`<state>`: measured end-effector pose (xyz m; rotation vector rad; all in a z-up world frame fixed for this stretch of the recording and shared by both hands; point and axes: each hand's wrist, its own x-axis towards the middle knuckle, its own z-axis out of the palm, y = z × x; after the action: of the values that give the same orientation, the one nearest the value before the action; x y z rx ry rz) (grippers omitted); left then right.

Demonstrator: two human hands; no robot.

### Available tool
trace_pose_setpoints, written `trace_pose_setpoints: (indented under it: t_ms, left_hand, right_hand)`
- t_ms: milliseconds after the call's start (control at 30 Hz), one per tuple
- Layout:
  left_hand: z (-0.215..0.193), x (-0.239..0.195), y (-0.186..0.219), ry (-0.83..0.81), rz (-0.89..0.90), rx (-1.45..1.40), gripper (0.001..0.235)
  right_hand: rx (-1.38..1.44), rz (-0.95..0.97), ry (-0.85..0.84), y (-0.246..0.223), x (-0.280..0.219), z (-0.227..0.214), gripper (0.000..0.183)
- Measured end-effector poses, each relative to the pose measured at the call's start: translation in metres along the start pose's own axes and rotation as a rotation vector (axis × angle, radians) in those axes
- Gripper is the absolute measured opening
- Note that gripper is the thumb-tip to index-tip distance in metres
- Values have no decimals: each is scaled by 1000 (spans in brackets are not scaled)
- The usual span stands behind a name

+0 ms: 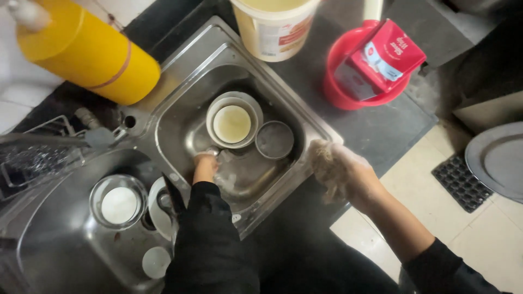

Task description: Washing and rinsing various dishes including bowls and plates in a double-basin sink using a sponge.

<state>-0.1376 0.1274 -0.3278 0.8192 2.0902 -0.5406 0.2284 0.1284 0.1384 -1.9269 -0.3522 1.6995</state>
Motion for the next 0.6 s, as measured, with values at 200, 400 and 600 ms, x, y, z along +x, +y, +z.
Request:
trace_pose_setpoints:
  t_ms: [200,400,600]
  left_hand:
    - [-62,-153,-15,229,-300,-661,10]
    - [-67,-200,-49,543,51,-888,38]
    - [-111,-352,-38,590,338,-1277,29]
  right_hand:
    - [-36,100,-95,18,17,23,53]
    - [24,156,-392,47,41,55,51]
    - [-228,-372,-639,66,22,94,73]
